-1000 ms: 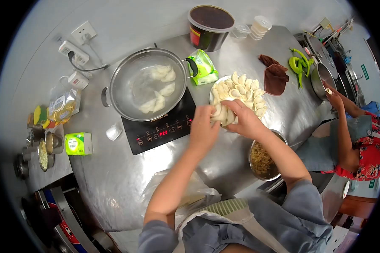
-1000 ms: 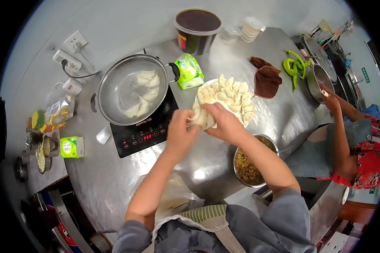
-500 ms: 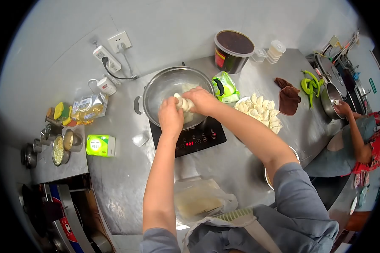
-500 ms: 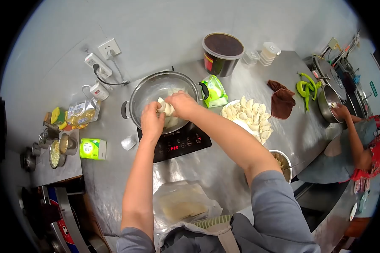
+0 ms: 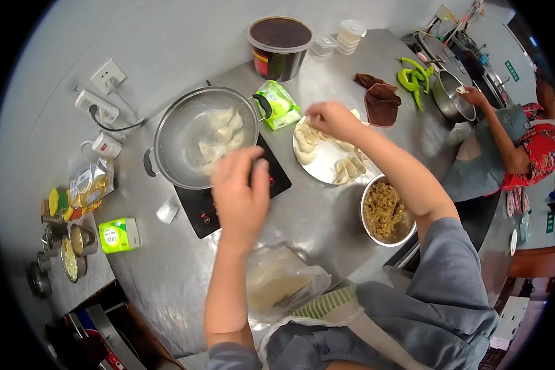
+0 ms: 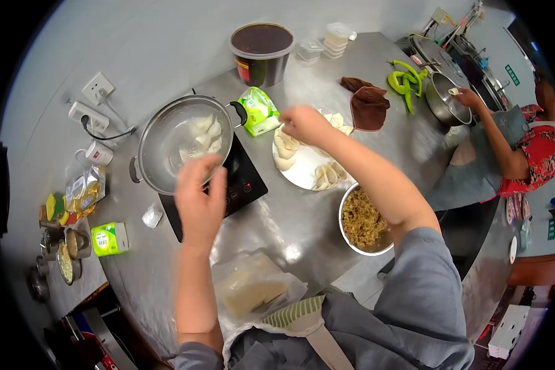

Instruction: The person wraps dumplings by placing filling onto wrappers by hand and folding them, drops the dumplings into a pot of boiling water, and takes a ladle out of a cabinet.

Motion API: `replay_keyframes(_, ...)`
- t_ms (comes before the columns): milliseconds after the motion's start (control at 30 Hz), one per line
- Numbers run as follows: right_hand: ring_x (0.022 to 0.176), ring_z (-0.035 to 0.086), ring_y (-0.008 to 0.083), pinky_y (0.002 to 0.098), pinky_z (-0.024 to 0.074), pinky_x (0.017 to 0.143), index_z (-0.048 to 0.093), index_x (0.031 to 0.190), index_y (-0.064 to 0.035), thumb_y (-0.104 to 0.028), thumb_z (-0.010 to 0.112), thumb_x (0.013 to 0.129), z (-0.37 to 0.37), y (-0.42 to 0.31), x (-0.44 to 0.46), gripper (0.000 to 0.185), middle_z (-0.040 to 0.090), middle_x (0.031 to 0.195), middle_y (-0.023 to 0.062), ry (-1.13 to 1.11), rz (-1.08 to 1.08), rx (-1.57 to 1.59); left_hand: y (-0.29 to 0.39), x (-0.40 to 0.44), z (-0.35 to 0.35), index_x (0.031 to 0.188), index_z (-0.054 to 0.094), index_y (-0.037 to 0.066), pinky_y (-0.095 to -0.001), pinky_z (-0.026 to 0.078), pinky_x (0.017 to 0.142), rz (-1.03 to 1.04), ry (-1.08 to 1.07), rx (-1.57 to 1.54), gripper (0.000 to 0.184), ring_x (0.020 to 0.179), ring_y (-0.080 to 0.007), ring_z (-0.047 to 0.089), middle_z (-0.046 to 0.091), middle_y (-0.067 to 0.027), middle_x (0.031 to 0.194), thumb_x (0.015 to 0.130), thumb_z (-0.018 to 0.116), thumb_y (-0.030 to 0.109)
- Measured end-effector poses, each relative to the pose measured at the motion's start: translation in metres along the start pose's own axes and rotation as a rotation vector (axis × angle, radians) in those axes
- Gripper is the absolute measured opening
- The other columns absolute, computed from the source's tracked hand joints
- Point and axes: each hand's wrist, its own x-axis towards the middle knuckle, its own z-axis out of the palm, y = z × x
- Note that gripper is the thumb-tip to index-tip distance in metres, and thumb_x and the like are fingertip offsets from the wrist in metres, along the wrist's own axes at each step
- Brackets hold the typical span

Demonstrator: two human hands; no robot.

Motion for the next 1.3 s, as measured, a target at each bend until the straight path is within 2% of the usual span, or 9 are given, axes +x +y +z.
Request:
replay_keyframes(267,0.098,0.062,0.0322,0.0431,0.0511,0.082,0.064,0.104,-0.0089,-0.018,0.074,0.073,0.087,0.015,-0.061,0.034,0.063,0.101,0.0123,-0.126,0.035,-0.190,-0.007,-0.082,0.059,0.104,0.063,0.003,-0.0436,0.045,0.083,-0.095,-0.604,-0.055,0.022,0.097,-0.0346,0.060,0.065,-0.0141,0.099,0.085,0.064,0.015)
replay_keyframes(500,0.096,0.059,0.0332,0.0418,0.0493,0.082,0.059,0.098,-0.0058,-0.013,0.073,0.072,0.102,-0.005,-0.065,0.031,0.061,0.097,0.0136,-0.001,-0.006,-0.258,-0.019,-0.113,0.019,0.105,0.063,0.002,-0.0431,0.048,0.084,-0.217,-0.554,-0.143,0.023,0.098,-0.0373,0.061,0.065,-0.0162,0.105,0.087,0.063,0.016)
replay_keyframes(567,0.091,0.060,0.0335,0.0418,0.0495,0.078,0.058,0.098,-0.0053,-0.012,0.073,0.073,0.085,-0.023,-0.057,0.030,0.061,0.094,0.0139,0.170,0.119,0.087,-0.021,-0.121,0.002,0.105,0.063,0.002,-0.0433,0.048,0.083,-0.296,-0.525,-0.172,0.023,0.096,-0.0367,0.061,0.065,-0.0166,0.104,0.087,0.064,0.016)
replay_keyframes(733,0.098,0.059,0.0324,0.0412,0.0474,0.087,0.061,0.103,-0.0034,-0.012,0.075,0.072,0.073,-0.101,0.031,0.034,0.064,0.102,0.0123,0.468,-0.259,0.264,-0.009,-0.132,-0.018,0.104,0.064,0.000,-0.0414,0.050,0.079,-0.427,-0.494,-0.260,0.022,0.088,-0.0375,0.063,0.066,-0.0182,0.100,0.087,0.065,0.013)
replay_keyframes(900,0.109,0.057,0.0287,0.0424,0.0448,0.094,0.069,0.105,-0.0130,-0.014,0.063,0.080,0.114,-0.145,0.097,0.025,0.066,0.106,0.0087,0.136,-0.189,-0.119,0.003,-0.139,-0.016,0.106,0.064,0.001,-0.0394,0.051,0.081,-0.412,-0.468,-0.250,0.021,0.094,-0.0349,0.064,0.067,-0.0178,0.103,0.088,0.064,0.012)
replay_keyframes(1033,0.110,0.057,0.0264,0.0426,0.0449,0.093,0.069,0.104,-0.0145,-0.013,0.058,0.083,0.116,-0.138,0.089,0.024,0.066,0.104,0.0080,0.125,-0.137,-0.112,0.005,-0.142,-0.021,0.107,0.064,0.000,-0.0384,0.051,0.082,-0.426,-0.502,-0.219,0.022,0.096,-0.0337,0.065,0.067,-0.0174,0.104,0.088,0.064,0.012)
replay_keyframes(1100,0.106,0.059,0.0290,0.0422,0.0467,0.092,0.068,0.101,-0.0124,-0.013,0.066,0.077,0.092,-0.113,0.074,0.025,0.066,0.104,0.0078,0.192,-0.165,-0.053,0.007,-0.138,-0.021,0.108,0.065,-0.001,-0.0310,0.049,0.085,-0.470,-0.518,-0.225,0.021,0.096,-0.0229,0.065,0.068,-0.0138,0.103,0.089,0.064,0.008)
replay_keyframes(1167,0.101,0.061,0.0303,0.0432,0.0485,0.087,0.069,0.103,-0.0122,-0.014,0.061,0.079,0.067,-0.070,0.053,0.025,0.067,0.103,0.0120,0.269,-0.191,0.024,0.006,-0.137,-0.015,0.108,0.065,-0.001,-0.0308,0.049,0.085,-0.463,-0.526,-0.264,0.021,0.097,-0.0216,0.064,0.068,-0.0128,0.102,0.089,0.064,0.008)
replay_keyframes(1300,0.081,0.064,0.0355,0.0455,0.0505,0.073,0.070,0.091,-0.0073,-0.015,0.063,0.076,0.005,0.022,-0.012,0.018,0.067,0.083,0.0164,0.069,0.178,-0.082,0.024,-0.110,-0.008,0.108,0.065,-0.001,-0.0305,0.048,0.084,-0.435,-0.433,-0.455,0.021,0.097,-0.0185,0.063,0.068,-0.0101,0.102,0.089,0.063,0.008)
